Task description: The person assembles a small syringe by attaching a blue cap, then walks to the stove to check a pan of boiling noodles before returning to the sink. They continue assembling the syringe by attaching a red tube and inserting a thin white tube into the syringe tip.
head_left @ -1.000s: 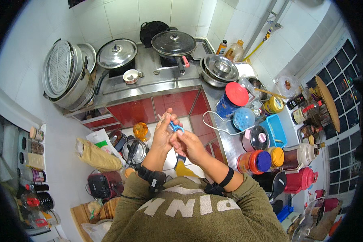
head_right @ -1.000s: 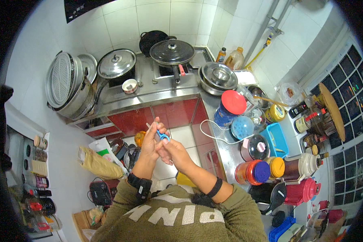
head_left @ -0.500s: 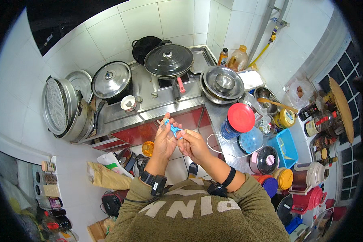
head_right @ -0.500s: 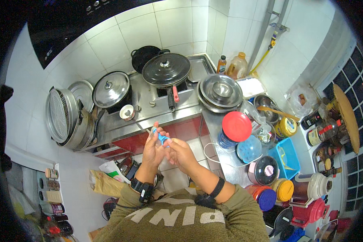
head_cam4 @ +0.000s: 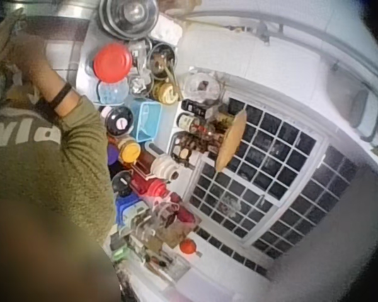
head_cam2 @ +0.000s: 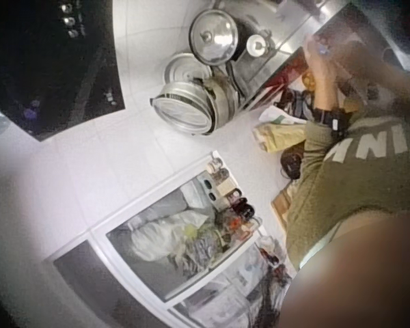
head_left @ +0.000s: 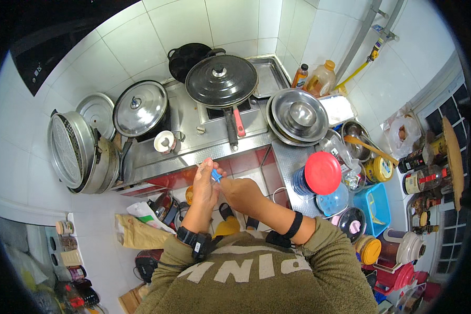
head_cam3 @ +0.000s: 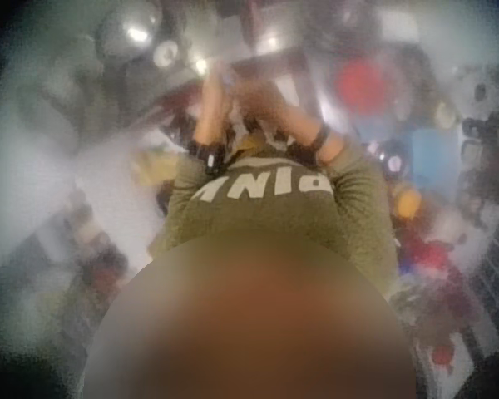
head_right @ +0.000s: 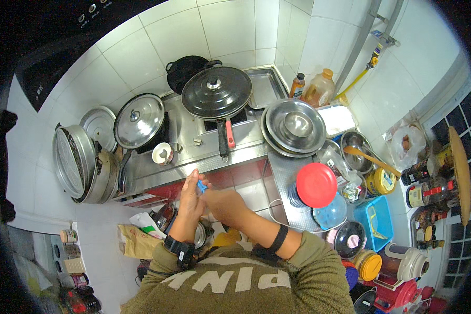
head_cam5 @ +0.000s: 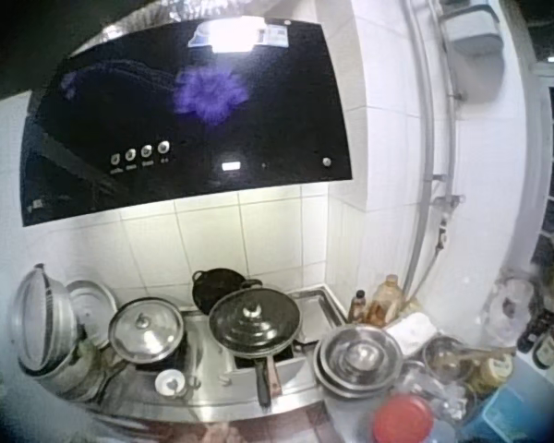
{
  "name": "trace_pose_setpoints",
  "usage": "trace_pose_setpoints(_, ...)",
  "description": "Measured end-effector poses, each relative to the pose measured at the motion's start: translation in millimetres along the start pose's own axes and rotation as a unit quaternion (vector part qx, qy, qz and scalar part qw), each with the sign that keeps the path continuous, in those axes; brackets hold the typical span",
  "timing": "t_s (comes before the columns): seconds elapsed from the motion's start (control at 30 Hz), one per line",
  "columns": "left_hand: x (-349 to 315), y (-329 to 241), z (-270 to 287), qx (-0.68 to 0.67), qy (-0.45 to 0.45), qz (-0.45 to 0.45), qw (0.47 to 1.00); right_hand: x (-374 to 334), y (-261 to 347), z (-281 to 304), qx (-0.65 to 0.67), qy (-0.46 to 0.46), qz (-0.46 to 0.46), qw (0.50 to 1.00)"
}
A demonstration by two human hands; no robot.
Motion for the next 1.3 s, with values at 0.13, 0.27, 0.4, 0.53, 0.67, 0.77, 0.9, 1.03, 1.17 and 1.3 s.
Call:
trace_pose_setpoints(0.13, 16.7, -18.6, 21.6, -0.007, 0.021, 0.044, 0.999, 33.4, 14.2, 0.9, -0.012, 0.035, 0.037, 0.999)
trace_pose_setpoints(0.27, 39.8, -43.1, 45.0, -0.089, 0.091, 0.048, 0.991, 63.2, 24.2, 14.5, 0.083, 0.091, 0.002, 0.992)
trace_pose_setpoints(0.4, 58.1, -65.3, 64.6, -0.176, 0.122, 0.075, 0.974, 100.2, 1.1, 45.9, 0.054, 0.084, -0.056, 0.993)
trace_pose_setpoints(0.53, 62.2, -80.1, 77.1, -0.150, 0.146, 0.060, 0.976, 158.3, -63.0, 86.8, -0.061, 0.049, -0.090, 0.993)
trace_pose_setpoints(0.67, 64.2, -83.3, 87.4, -0.138, 0.163, 0.094, 0.972, 246.6, -144.0, 115.8, -0.176, 0.042, -0.110, 0.977)
trace_pose_setpoints(0.77, 59.1, -81.0, 97.8, -0.136, 0.135, 0.125, 0.973, 298.4, -197.2, 116.9, -0.194, 0.090, -0.147, 0.966)
trace_pose_setpoints(0.9, 46.3, -81.7, 101.6, -0.189, 0.121, 0.094, 0.970, 345.0, -239.7, 103.8, -0.211, 0.126, -0.146, 0.958)
trace_pose_setpoints(1.03, 40.1, -85.9, 100.0, -0.179, 0.107, 0.030, 0.977, 359.7, -262.0, 92.3, -0.205, 0.141, -0.142, 0.958)
trace_pose_setpoints(1.17, 46.4, -80.9, 100.2, -0.203, 0.103, 0.032, 0.973, 348.0, -263.4, 114.1, -0.152, 0.097, -0.081, 0.980)
trace_pose_setpoints(1.3, 56.0, -71.8, 105.0, -0.293, 0.106, 0.056, 0.949, 301.3, -253.9, 199.5, -0.130, -0.019, -0.068, 0.989)
Point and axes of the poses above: each hand's wrist, its own x-axis towards the middle knuckle, its own z-axis out of the back of the hand, y = z × x, the point moved 4 cm from there along x, towards the middle knuckle, and after that the axes turned 14 degrees about y, right-handed, at the moved point
